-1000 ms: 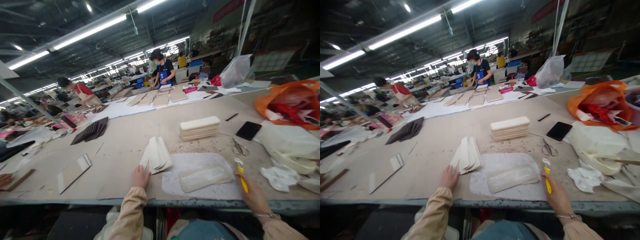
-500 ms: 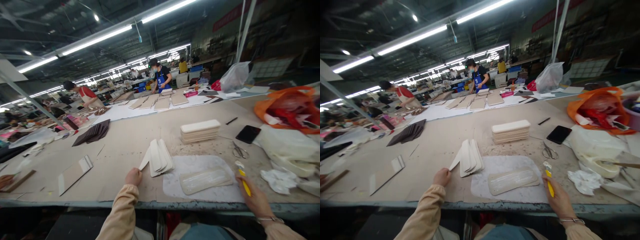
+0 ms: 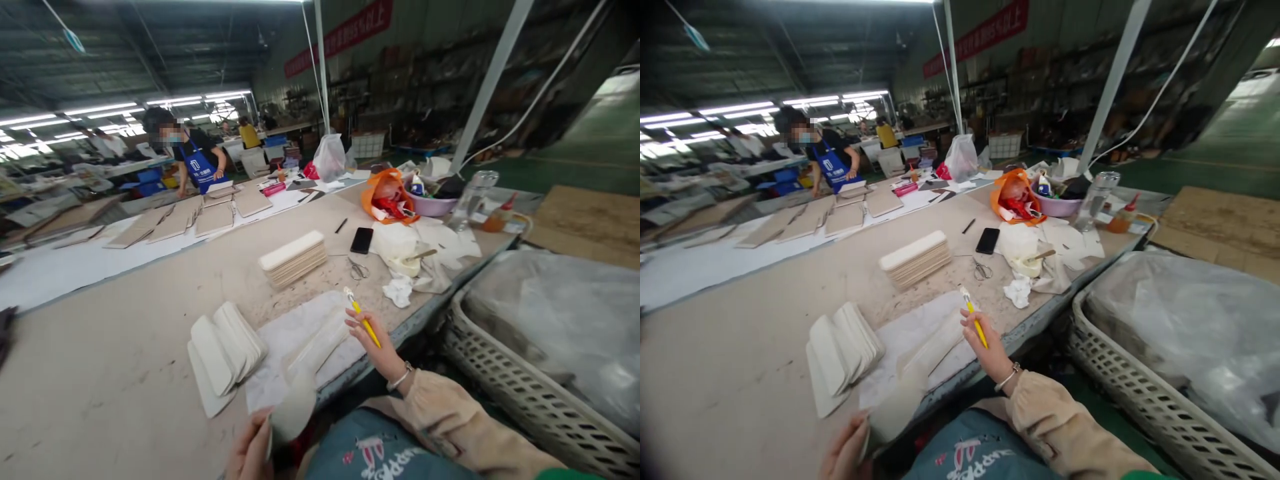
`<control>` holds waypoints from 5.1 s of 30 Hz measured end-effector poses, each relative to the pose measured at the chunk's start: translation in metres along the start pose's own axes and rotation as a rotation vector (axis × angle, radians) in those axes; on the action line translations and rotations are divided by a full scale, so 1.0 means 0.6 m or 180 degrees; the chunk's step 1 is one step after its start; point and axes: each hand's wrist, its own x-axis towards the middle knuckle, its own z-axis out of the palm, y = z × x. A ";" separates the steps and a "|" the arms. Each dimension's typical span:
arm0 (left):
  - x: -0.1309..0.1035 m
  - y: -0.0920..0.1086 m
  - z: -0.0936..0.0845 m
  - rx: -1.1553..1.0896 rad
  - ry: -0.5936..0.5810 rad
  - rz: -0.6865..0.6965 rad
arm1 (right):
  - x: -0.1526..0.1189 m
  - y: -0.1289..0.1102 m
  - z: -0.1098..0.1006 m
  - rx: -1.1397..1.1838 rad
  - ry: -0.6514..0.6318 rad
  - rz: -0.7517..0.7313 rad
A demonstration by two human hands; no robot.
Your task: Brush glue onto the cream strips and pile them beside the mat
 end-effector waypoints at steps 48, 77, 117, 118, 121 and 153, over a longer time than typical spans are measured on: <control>0.160 -0.091 0.022 0.2571 0.0173 0.0311 | 0.161 0.110 0.002 -0.2627 -0.0619 -0.1035; 0.171 -0.090 0.019 0.3108 0.0191 0.0681 | 0.090 0.066 -0.042 -0.3217 -0.0474 -0.1173; 0.187 -0.088 0.014 0.3309 -0.0071 0.0795 | 0.081 0.078 0.000 -0.2889 -0.1959 -0.1526; 0.188 -0.089 0.015 0.3298 -0.0065 0.0792 | 0.091 0.081 -0.014 -0.2950 -0.1854 -0.1470; 0.189 -0.089 0.015 0.3287 -0.0061 0.0761 | 0.113 0.086 -0.044 -0.3132 -0.1446 -0.1276; 0.161 -0.010 0.042 0.2578 -0.0300 0.1860 | 0.099 -0.117 0.017 -0.0776 -0.0508 -0.0680</control>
